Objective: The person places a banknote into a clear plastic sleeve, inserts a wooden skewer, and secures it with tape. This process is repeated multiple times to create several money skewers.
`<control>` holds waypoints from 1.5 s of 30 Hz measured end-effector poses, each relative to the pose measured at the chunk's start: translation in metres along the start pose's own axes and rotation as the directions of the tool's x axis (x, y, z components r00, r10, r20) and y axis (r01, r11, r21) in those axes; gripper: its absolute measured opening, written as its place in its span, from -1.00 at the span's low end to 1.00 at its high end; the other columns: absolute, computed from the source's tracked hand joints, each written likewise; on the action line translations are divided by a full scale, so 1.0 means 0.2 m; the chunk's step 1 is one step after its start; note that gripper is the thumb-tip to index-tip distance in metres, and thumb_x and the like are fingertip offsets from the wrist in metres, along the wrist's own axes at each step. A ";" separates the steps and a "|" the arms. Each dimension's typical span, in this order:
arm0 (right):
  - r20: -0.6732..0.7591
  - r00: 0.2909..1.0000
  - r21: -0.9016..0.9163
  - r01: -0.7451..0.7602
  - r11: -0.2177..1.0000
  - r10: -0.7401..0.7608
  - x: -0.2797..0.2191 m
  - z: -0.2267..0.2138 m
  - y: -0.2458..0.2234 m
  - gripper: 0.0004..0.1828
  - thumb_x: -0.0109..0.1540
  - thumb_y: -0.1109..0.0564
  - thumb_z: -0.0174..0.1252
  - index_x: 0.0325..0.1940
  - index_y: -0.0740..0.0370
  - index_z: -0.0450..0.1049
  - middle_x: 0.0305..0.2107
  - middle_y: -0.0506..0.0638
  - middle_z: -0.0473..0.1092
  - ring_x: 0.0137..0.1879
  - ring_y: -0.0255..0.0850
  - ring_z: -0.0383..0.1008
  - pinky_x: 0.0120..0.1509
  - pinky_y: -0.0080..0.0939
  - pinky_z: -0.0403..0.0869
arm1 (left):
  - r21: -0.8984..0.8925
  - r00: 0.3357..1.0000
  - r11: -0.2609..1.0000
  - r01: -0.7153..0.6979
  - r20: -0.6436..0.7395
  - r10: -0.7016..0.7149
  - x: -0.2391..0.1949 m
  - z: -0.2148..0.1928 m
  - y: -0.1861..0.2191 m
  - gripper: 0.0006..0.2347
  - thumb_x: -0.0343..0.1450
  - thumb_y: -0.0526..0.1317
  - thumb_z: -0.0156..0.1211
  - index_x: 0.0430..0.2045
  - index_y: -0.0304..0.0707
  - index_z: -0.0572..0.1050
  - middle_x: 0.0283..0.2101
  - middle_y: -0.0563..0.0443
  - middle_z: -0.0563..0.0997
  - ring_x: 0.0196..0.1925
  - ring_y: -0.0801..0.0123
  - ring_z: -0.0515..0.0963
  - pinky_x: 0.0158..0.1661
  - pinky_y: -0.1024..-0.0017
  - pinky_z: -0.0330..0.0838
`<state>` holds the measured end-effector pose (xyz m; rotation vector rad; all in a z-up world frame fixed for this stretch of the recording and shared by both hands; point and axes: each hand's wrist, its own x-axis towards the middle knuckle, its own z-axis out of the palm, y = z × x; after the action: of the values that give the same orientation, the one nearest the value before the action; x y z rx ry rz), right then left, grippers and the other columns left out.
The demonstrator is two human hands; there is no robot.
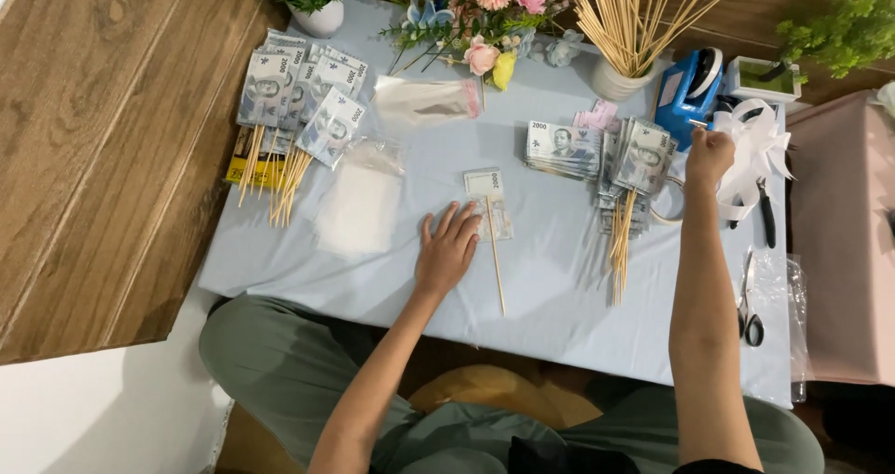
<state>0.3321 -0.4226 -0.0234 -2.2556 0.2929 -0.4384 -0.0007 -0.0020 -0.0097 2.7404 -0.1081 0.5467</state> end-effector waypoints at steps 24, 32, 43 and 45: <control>0.497 0.720 0.383 0.317 0.867 -0.483 -1.12 -0.17 -0.65 -0.74 0.26 0.36 0.20 -0.01 0.13 0.58 -0.38 0.03 0.54 -0.28 -0.13 0.60 0.02 -0.15 0.49 | -0.045 0.993 0.998 0.041 0.115 -0.036 -0.01 -0.02 0.00 -0.47 0.42 0.24 0.08 0.17 -0.05 0.41 0.28 -0.01 0.38 0.43 0.21 0.24 0.33 -0.13 -0.08; 0.745 0.513 0.248 0.382 0.890 -0.427 -1.40 0.21 -0.78 -0.46 0.21 0.31 0.17 0.25 -0.03 0.38 -0.39 0.09 0.56 -0.27 -0.01 0.62 -0.04 -0.03 0.52 | -0.057 0.992 0.997 0.045 0.120 -0.038 -0.02 -0.02 0.00 -0.43 0.39 0.25 0.14 0.19 -0.07 0.39 0.30 -0.02 0.37 0.44 0.21 0.21 0.34 -0.14 -0.09; 0.861 0.425 -0.031 0.594 0.804 -0.281 -1.40 0.40 -0.78 -0.05 0.20 0.08 0.11 0.61 -0.25 -0.17 -0.29 -0.08 0.59 -0.04 0.04 0.61 0.22 0.12 0.46 | 0.024 0.997 0.999 -0.024 -0.071 0.025 -0.04 0.07 -0.02 -0.42 0.28 0.25 0.26 0.14 0.06 0.42 0.22 0.07 0.42 0.35 0.27 0.32 0.27 -0.10 0.01; 0.880 0.420 -0.086 0.603 0.793 -0.224 -1.41 0.39 -0.83 -0.05 0.22 0.10 0.04 0.62 -0.26 -0.22 -0.29 -0.07 0.59 -0.05 0.04 0.61 0.22 0.10 0.46 | 0.068 0.987 0.996 -0.062 -0.142 0.072 -0.04 0.10 -0.02 -0.48 0.27 0.24 0.29 0.06 0.13 0.45 0.20 0.04 0.42 0.33 0.21 0.33 0.24 -0.12 0.03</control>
<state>0.1181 -0.1652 -0.0078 -2.6313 -0.8188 0.5826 0.0003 -0.0046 -0.0318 2.7561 -0.1500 0.7778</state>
